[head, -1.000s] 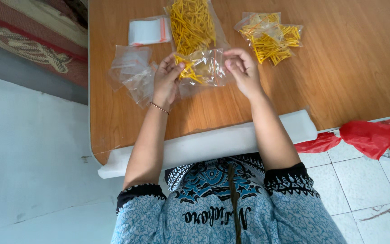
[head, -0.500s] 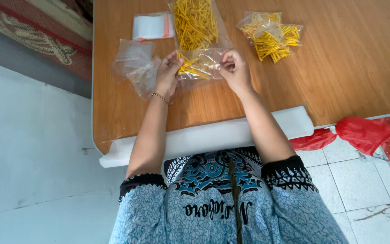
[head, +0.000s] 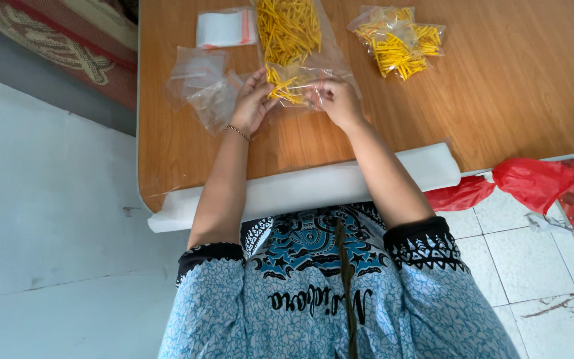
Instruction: The person places yellow plastic items into small clear plastic bags by hand.
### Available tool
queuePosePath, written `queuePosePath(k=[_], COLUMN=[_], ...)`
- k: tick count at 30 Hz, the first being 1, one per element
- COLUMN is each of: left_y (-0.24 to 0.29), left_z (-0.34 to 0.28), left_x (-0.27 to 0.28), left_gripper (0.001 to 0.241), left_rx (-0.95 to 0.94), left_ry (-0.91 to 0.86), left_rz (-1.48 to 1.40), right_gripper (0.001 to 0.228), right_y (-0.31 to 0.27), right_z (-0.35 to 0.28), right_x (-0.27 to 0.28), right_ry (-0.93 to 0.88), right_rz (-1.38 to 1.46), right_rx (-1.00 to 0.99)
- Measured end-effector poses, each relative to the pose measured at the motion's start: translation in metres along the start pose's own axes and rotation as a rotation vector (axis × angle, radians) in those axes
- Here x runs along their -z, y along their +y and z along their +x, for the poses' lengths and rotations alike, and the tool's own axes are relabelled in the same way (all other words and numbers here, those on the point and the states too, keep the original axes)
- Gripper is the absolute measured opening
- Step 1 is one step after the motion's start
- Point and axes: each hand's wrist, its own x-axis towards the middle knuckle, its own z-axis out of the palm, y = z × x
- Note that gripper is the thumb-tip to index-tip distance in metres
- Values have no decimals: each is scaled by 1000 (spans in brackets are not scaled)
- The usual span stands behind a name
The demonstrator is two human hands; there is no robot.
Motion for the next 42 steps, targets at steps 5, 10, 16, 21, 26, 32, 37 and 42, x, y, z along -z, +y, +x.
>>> queuePosePath(k=[5, 10, 16, 21, 26, 32, 37, 42], left_y=[1, 6, -12, -14, -12, -32, -17, -29], left_z=[1, -4, -3, -6, 3, 25, 10, 21], left_x=[-14, -31, -17, -5, 18, 47, 29, 50], left_gripper=[46, 48, 18, 40, 32, 22, 16, 15], left_rx=[70, 159, 116, 120, 76, 87, 68, 63], left_ry=[119, 278, 253, 210, 257, 299, 292, 353], left_rz=[56, 75, -139, -80, -233, -398, -437, -425], right_gripper=[22, 23, 9, 15, 13, 11, 6, 5], right_y=[-1, -7, -7, 0, -37, -28, -4, 8], right_z=[0, 0, 0, 2, -6, -10, -9, -5], right_x=[1, 2, 3, 1, 10, 17, 22, 24], right_ry=[19, 7, 30, 56, 81, 174, 236, 241], right_rz=[-53, -24, 11, 20, 70, 17, 38, 98], right_rx=[37, 82, 165, 139, 88, 156, 121, 45])
